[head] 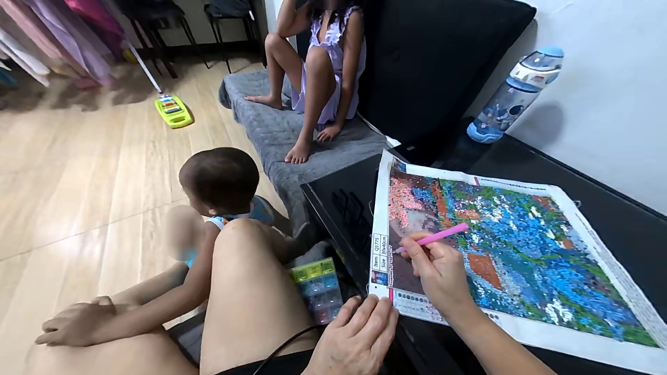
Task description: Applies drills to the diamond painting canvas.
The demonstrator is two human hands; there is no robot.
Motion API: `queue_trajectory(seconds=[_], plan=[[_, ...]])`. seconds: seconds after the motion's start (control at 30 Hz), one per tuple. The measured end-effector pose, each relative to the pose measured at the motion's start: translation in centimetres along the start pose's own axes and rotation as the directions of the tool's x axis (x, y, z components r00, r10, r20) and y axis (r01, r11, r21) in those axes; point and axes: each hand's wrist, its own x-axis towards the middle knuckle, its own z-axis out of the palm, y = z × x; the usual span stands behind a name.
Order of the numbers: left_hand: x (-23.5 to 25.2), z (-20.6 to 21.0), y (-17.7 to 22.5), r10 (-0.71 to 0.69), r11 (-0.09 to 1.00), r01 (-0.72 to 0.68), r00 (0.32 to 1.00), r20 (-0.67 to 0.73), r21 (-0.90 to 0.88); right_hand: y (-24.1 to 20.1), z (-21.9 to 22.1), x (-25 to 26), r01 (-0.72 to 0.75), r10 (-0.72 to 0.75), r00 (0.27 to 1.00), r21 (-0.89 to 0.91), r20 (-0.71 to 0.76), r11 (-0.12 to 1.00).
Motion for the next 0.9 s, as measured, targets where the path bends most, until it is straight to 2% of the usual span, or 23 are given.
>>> queue_trajectory(seconds=[0.3,0.9], plan=[[0.04,-0.07,-0.13,0.009,1.000,-0.009,1.000,-0.001,-0.012,-0.06,0.00,-0.01,-0.015,0.016,1.000,0.050,-0.020,0.999],[0.04,-0.01,-0.23,0.012,1.000,-0.012,1.000,-0.004,-0.019,0.00,-0.05,-0.08,0.000,0.000,1.000,0.037,-0.003,0.999]])
